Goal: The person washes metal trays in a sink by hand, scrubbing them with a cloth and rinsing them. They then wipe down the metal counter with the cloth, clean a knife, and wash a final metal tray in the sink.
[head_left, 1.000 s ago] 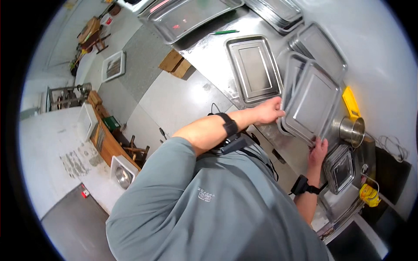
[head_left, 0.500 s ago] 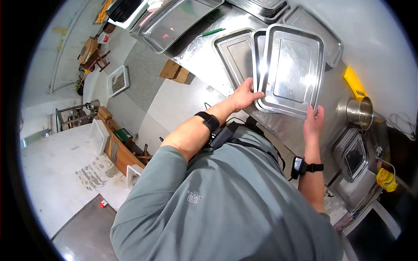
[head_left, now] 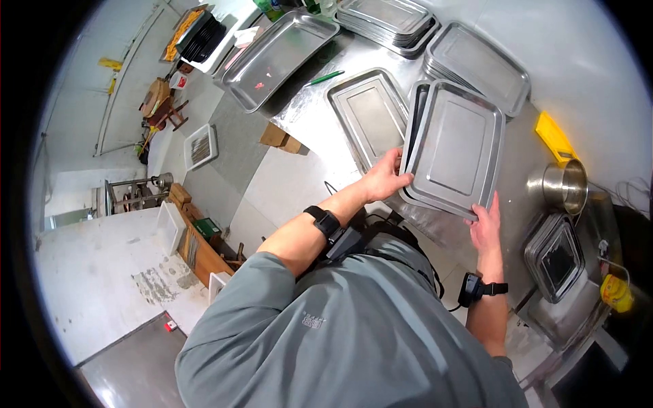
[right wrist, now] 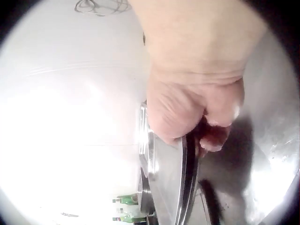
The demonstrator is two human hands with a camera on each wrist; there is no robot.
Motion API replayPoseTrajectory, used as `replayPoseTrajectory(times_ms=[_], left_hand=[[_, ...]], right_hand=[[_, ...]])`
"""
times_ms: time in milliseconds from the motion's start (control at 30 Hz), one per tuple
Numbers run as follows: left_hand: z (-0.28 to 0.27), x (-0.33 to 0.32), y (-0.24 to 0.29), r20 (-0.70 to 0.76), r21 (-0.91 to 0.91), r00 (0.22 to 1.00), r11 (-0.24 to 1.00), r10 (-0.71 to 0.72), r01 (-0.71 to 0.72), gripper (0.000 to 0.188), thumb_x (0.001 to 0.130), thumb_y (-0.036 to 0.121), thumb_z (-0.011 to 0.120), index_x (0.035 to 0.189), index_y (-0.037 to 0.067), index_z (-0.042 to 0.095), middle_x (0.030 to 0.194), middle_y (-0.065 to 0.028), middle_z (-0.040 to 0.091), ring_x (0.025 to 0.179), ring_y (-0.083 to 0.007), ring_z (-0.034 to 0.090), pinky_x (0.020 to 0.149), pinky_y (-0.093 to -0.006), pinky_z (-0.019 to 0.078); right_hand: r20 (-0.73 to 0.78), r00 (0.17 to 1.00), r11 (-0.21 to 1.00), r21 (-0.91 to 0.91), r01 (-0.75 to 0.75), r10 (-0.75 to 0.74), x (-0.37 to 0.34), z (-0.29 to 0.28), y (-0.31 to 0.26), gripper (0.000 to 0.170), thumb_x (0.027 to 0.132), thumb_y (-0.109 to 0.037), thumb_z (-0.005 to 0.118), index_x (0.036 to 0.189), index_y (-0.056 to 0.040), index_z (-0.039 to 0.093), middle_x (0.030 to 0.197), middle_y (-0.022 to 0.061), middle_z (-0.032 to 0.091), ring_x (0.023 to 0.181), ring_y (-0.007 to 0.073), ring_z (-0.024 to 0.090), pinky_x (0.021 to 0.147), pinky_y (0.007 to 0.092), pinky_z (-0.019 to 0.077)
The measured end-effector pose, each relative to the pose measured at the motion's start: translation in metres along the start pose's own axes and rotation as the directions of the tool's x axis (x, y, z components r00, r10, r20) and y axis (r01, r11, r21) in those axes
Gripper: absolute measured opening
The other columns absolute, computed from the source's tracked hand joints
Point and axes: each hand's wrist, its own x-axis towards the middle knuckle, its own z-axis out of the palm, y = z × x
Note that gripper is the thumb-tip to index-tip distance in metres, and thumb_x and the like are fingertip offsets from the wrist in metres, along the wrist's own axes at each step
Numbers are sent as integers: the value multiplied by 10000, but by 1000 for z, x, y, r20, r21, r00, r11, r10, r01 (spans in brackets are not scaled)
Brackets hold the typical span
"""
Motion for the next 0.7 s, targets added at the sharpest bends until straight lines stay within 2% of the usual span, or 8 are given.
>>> replayPoseTrajectory(times_ms=[67,200,267,333,400,467,567,700], left_hand=[[6,-4,14,49,129,998,991,35,-41,617,808,115,620,1304,-44,290,1049,-154,587,941,-215,584,816,-329,483],[15,-5,15,116,179,988,976,106,-125,677,820,284,677,1331,-15,349,1192,-224,541,1072,-260,550,936,-348,434],[5,-7,27,183,135,982,988,55,-80,715,807,359,703,1322,-16,378,1212,-248,531,1084,-299,558,930,-366,442],[-18,-12,22,-102,438,992,892,-75,112,692,809,361,690,1281,-47,391,1177,-280,544,1072,-347,573,920,-380,454],[-60,-1,-32,-344,632,928,766,145,115,639,811,396,649,1194,-60,417,1139,-309,549,1023,-418,574,864,-447,480],[-85,-7,-38,-485,609,866,757,119,237,636,798,376,656,1151,-90,406,1037,-305,597,980,-432,595,837,-474,486],[-93,-7,-31,-526,563,846,712,-83,420,658,794,359,658,1161,-112,384,948,-300,626,951,-442,608,829,-479,491],[-102,13,-71,-506,542,850,713,-145,444,596,789,342,650,1106,-123,456,962,-321,620,942,-436,616,832,-452,500]], right_hand=[[-167,983,996,67,-60,71,-13,-1,-1,732,838,-10,493,1484,-138,173,1005,42,544,788,140,521,581,284,390],[-133,986,993,47,108,-101,-39,-28,29,734,834,-21,508,1482,-169,197,985,19,527,836,134,505,592,289,390],[-359,933,984,174,41,24,-62,-18,15,703,834,-20,513,1464,-196,255,972,6,523,824,132,503,573,295,394],[-426,905,989,130,68,-6,-82,-40,19,677,835,-17,509,1448,-198,286,964,5,529,796,131,507,571,292,395],[-503,864,989,109,101,-33,-102,-49,22,651,837,-14,505,1432,-200,317,955,5,536,769,130,512,568,289,395],[-624,776,983,74,169,-86,-127,-49,16,617,840,-6,494,1409,-198,349,933,2,548,703,124,510,540,257,376],[-676,728,965,98,243,-114,-164,-61,17,595,836,10,486,1386,-190,376,916,0,552,650,114,495,501,229,347],[-761,636,913,159,375,-129,-204,-95,23,514,844,17,500,1313,-170,405,859,6,514,600,111,426,479,245,316]])
